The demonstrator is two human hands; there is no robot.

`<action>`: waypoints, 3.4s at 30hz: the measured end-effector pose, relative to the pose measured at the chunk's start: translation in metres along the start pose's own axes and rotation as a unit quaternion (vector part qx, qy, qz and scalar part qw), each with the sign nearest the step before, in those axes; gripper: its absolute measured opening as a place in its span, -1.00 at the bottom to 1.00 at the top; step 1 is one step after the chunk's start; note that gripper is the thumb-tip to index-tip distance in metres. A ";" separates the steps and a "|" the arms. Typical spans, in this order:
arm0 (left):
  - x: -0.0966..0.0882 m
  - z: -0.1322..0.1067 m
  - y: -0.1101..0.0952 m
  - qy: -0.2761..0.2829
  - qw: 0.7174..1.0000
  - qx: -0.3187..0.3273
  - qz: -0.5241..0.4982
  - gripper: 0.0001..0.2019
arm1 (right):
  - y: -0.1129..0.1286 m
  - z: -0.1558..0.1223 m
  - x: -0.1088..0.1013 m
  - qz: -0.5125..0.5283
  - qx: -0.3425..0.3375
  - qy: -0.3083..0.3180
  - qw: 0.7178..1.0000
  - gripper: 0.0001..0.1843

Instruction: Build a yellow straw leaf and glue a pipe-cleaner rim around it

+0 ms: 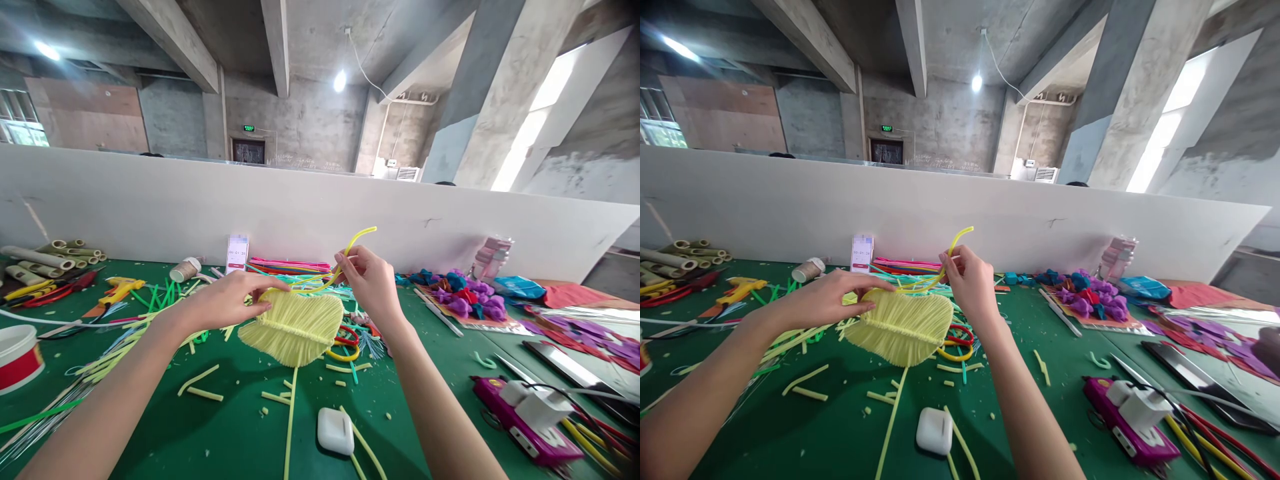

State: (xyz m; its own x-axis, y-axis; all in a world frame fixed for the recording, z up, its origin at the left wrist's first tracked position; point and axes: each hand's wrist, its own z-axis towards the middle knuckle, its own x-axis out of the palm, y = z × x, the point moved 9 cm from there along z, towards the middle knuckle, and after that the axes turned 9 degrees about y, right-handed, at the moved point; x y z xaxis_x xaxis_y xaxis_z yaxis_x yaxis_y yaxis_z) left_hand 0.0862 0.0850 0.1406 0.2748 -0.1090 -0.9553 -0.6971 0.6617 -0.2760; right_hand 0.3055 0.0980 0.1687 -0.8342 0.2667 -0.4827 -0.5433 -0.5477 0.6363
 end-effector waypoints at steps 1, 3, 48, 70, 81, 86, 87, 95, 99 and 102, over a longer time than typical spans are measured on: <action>0.000 0.000 0.000 0.002 1.000 0.002 -0.001 -0.59 | 0.000 0.000 0.000 -0.003 0.000 0.002 1.000 -0.67; 0.001 0.000 -0.001 0.003 1.000 0.005 -0.002 -0.59 | 0.000 0.000 0.001 -0.009 -0.001 0.003 1.000 -0.68; 0.006 0.001 -0.013 0.014 0.999 0.034 0.004 -0.49 | 0.008 -0.002 0.009 0.004 -0.019 0.012 1.000 -0.73; 0.007 0.001 -0.010 0.014 0.999 0.030 0.014 -0.48 | 0.012 -0.003 0.012 -0.005 -0.029 0.009 1.000 -0.76; 0.007 0.004 -0.012 0.002 0.999 0.042 0.007 -0.65 | 0.011 -0.004 0.014 0.003 -0.024 0.013 1.000 -0.76; 0.011 0.006 -0.013 0.007 0.998 0.060 0.003 -0.66 | 0.012 -0.004 0.017 0.003 -0.027 0.019 0.999 -0.75; 0.012 0.007 -0.012 0.008 0.998 0.060 0.002 -0.66 | 0.012 -0.004 0.017 0.002 -0.029 0.020 0.999 -0.75; 0.009 0.006 -0.011 0.003 0.999 0.038 -0.018 -0.58 | 0.015 -0.004 0.018 0.007 -0.032 0.020 0.999 -0.77; 0.009 0.006 -0.011 0.002 0.999 0.038 -0.027 -0.59 | 0.015 -0.004 0.018 0.005 -0.034 0.018 0.999 -0.73; 0.010 0.008 -0.010 0.001 0.999 0.043 -0.022 -0.63 | 0.015 -0.004 0.018 0.003 -0.036 0.017 0.999 -0.68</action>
State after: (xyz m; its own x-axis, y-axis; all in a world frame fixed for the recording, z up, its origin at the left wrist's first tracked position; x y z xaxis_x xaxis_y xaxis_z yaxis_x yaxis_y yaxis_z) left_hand 0.1008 0.0833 0.1345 0.3019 -0.1406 -0.9429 -0.6247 0.7179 -0.3071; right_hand 0.2832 0.0913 0.1669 -0.8332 0.2357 -0.5002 -0.5285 -0.6053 0.5952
